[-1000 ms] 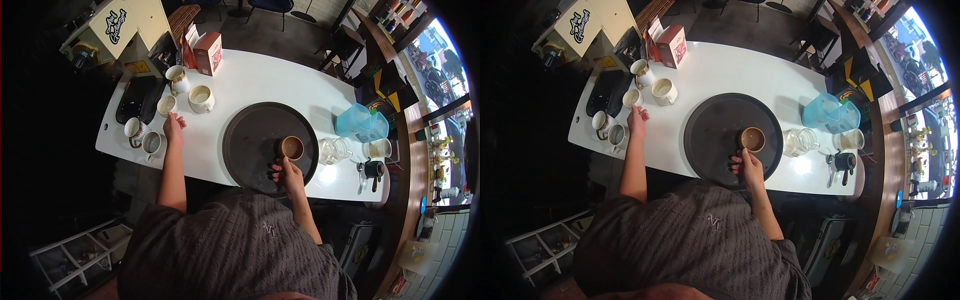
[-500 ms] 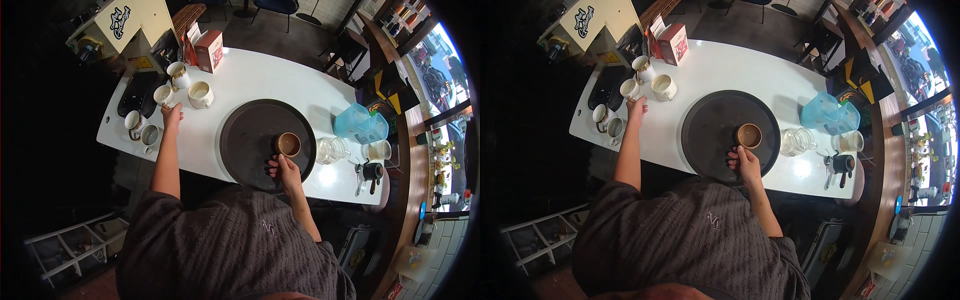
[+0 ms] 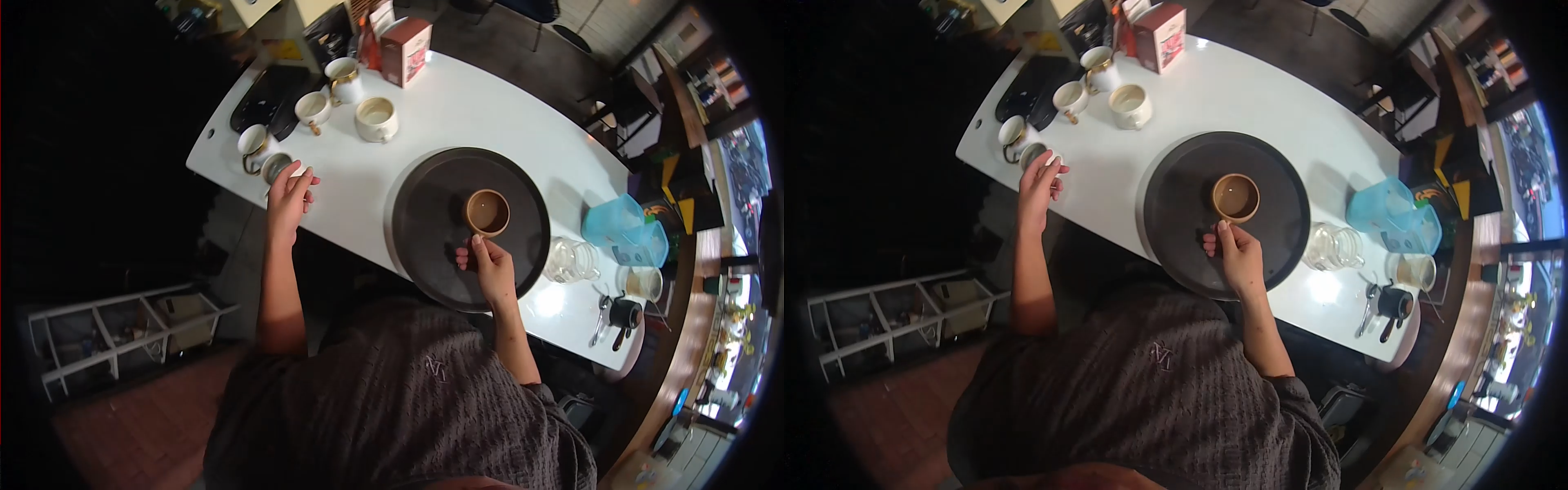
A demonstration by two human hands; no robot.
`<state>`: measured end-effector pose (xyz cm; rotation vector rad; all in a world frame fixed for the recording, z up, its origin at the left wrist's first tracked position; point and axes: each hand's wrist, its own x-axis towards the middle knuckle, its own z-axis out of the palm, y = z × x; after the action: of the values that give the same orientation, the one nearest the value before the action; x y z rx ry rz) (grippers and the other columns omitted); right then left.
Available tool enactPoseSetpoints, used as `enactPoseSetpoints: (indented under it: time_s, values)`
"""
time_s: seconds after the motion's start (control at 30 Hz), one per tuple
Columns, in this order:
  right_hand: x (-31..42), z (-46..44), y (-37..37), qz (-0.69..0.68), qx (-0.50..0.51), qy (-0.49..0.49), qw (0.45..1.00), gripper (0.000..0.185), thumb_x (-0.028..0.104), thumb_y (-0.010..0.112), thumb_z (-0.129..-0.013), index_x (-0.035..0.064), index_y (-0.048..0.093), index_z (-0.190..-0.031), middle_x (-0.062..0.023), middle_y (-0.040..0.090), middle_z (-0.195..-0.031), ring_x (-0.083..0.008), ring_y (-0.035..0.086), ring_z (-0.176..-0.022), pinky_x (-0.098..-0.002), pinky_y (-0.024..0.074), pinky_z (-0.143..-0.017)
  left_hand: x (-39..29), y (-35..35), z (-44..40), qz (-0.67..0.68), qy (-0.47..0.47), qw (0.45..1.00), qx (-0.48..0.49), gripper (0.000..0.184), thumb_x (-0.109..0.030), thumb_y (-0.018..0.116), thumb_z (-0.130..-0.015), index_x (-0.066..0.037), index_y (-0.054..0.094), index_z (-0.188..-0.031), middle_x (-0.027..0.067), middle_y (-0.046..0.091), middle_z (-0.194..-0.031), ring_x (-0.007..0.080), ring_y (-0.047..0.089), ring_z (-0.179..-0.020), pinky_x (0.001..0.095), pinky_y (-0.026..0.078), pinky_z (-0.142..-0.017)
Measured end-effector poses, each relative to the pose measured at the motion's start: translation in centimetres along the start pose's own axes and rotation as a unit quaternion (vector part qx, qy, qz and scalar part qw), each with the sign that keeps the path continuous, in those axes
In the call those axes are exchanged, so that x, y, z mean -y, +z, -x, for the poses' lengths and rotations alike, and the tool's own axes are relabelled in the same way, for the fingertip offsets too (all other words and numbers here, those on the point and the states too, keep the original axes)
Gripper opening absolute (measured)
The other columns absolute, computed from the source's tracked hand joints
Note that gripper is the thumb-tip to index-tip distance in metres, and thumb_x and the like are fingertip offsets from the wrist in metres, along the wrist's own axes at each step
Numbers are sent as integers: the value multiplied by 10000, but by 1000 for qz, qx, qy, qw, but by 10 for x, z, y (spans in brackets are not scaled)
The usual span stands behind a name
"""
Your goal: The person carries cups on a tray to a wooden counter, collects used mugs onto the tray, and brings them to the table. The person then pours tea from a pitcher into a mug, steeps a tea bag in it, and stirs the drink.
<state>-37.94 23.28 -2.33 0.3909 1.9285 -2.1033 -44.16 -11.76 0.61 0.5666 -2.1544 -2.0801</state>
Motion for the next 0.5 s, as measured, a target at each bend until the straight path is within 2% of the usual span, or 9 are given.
enactPoseSetpoints:
  time_s: [0.1, 0.37, 0.5]
  values:
    - [13, -13, 26, 27, 53, 8, 998, 356, 264, 504, -991, -74, 617, -978, -114, 665, -834, -136, 622, -730, -262, 513, -672, -5, -29, 21, 30, 13, 998, -45, 383, -191, 624, -911, -4, 530, -1232, 60, 645, -863, 39, 463, -604, 182, 332, -485]
    - [17, -64, 114, 47, 196, 30, 979, 366, 277, 491, -996, -58, 638, -994, -100, 673, -873, -133, 630, -751, -266, 530, -697, 22, -109, 43, 41, -8, 989, -139, 365, -234, 646, -902, -32, 568, -1196, 18, 633, -852, 28, 452, -604, 170, 307, -497]
    - [12, -87, 156, 59, 203, 63, 975, 358, 267, 489, -997, -60, 635, -1005, -96, 673, -851, -121, 620, -713, -257, 525, -674, 30, -136, 35, 43, -30, 987, -152, 354, -252, 650, -899, -45, 584, -1179, 9, 632, -862, 26, 450, -608, 169, 305, -508]
